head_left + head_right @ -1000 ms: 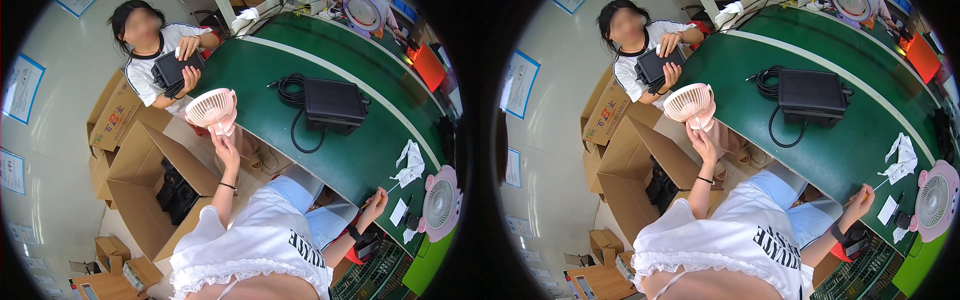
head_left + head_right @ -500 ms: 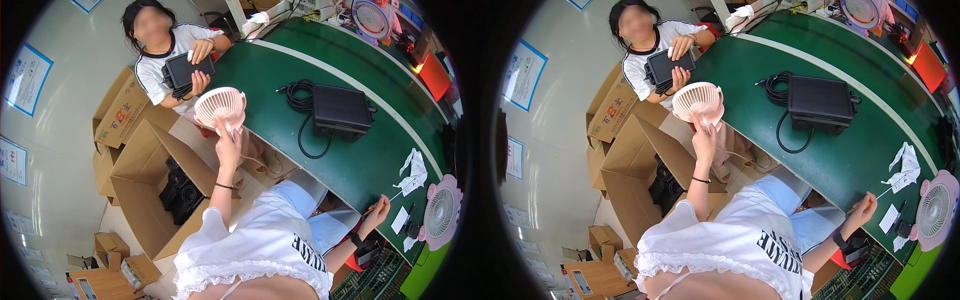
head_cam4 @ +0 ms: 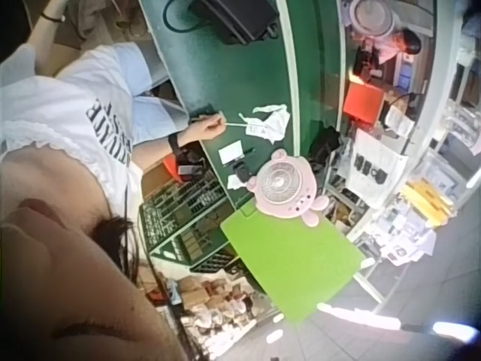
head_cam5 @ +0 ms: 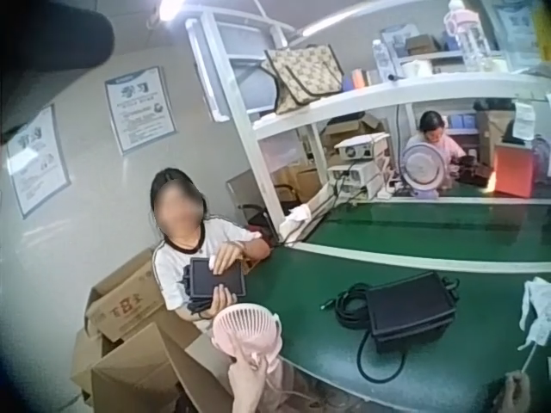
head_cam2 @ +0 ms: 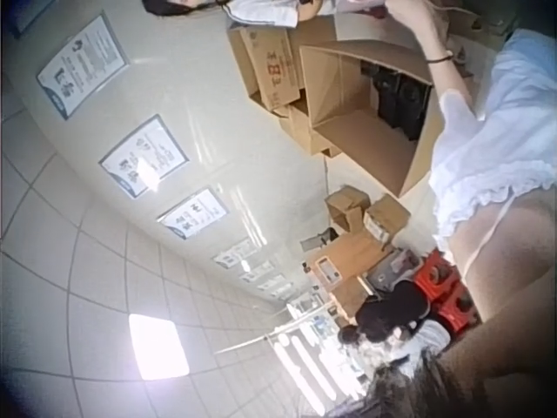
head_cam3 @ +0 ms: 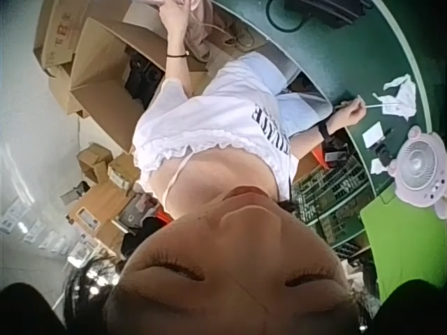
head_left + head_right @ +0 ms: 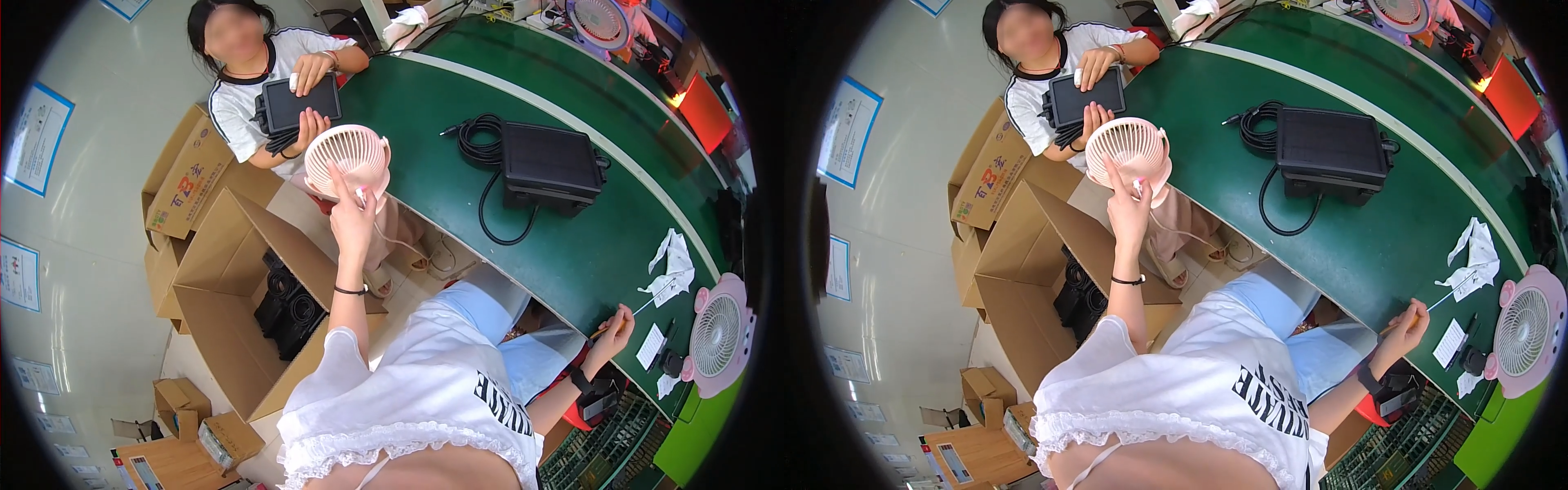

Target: Assembling the components of a small solar-powered device using a screwdriver at a workbench.

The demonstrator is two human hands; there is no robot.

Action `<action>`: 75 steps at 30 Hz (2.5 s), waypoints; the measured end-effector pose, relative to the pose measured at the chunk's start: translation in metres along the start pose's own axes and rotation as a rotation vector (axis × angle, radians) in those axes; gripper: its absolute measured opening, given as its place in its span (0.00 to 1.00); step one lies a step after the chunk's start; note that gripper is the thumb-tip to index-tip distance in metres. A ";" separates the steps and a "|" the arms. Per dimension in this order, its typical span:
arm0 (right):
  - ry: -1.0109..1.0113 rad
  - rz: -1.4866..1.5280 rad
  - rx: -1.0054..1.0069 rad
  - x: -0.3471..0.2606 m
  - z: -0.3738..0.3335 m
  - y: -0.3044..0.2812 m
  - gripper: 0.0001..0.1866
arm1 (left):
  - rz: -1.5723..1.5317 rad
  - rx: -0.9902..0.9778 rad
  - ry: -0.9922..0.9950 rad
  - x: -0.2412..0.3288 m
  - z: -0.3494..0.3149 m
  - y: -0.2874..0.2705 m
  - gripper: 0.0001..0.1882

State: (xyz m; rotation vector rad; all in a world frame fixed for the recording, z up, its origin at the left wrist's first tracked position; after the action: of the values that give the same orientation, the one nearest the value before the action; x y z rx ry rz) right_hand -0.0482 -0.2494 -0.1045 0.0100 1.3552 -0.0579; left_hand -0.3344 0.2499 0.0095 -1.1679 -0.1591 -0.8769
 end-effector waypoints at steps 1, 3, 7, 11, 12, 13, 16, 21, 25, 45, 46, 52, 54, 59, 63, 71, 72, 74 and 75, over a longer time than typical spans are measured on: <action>0.005 -0.002 -0.010 0.002 0.001 -0.001 0.07 | -0.008 0.002 -0.004 0.000 -0.001 0.000 0.48; 0.012 0.000 -0.021 0.003 0.001 0.000 0.07 | -0.076 0.014 -0.009 -0.005 -0.003 0.001 0.49; 0.002 -0.003 -0.004 0.000 0.001 -0.001 0.07 | -0.342 0.074 -0.116 -0.010 -0.013 0.011 0.48; -0.004 0.016 -0.002 0.001 0.001 -0.001 0.07 | -0.443 0.109 -0.191 -0.005 -0.026 0.020 0.43; -0.003 0.018 -0.007 0.001 0.001 0.000 0.07 | -0.508 0.152 -0.159 -0.011 -0.027 0.025 0.40; -0.002 0.019 -0.010 0.001 0.001 0.001 0.07 | -0.573 0.195 -0.127 -0.018 -0.029 0.029 0.38; 0.004 0.019 -0.009 0.001 0.000 0.001 0.07 | -0.588 0.155 -0.163 -0.018 -0.031 0.031 0.32; 0.002 0.013 -0.008 0.001 0.000 0.000 0.07 | -0.674 0.164 -0.190 -0.019 -0.032 0.031 0.23; -0.011 0.020 -0.010 0.000 -0.001 0.000 0.07 | -0.685 0.162 -0.166 -0.014 -0.030 0.028 0.15; -0.012 0.014 -0.002 -0.004 -0.001 0.002 0.07 | -0.721 0.174 -0.188 -0.021 -0.035 0.040 0.11; -0.015 0.019 -0.005 -0.005 -0.001 0.002 0.07 | -0.729 0.179 -0.198 -0.021 -0.036 0.040 0.12; -0.002 0.036 -0.007 0.000 -0.001 0.000 0.07 | -0.689 0.166 -0.204 -0.025 -0.036 0.045 0.12; 0.002 0.036 -0.007 0.002 -0.001 0.000 0.07 | -0.686 0.164 -0.209 -0.023 -0.035 0.044 0.12; -0.013 0.033 -0.013 0.004 0.001 0.000 0.07 | -0.705 0.162 -0.213 -0.025 -0.034 0.044 0.13; -0.015 0.026 -0.005 0.000 0.000 0.000 0.07 | -0.732 0.167 -0.184 -0.026 -0.034 0.045 0.11; -0.013 0.013 0.002 0.003 -0.001 -0.002 0.07 | -0.987 0.195 -0.250 -0.036 -0.035 0.057 0.08; -0.012 0.011 0.004 0.002 -0.001 -0.001 0.07 | -1.044 0.199 -0.262 -0.034 -0.035 0.057 0.07; -0.014 0.026 0.003 -0.001 -0.002 0.000 0.07 | -1.100 0.200 -0.278 -0.036 -0.035 0.059 0.07; -0.012 0.022 0.002 -0.002 -0.002 0.000 0.07 | -1.095 0.203 -0.256 -0.037 -0.035 0.059 0.07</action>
State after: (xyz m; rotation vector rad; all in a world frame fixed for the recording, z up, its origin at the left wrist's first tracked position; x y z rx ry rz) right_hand -0.0503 -0.2495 -0.1031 0.0260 1.3428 -0.0403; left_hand -0.3307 0.2462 -0.0682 -0.9543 -1.1461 -1.5992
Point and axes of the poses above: each hand's wrist, its own z-axis towards the middle knuckle, its own y-axis out of the palm, x = y × z, the point moved 5 cm from there along z, towards the middle knuckle, and after that the axes turned 2 degrees about -x, right-handed, at the moved point
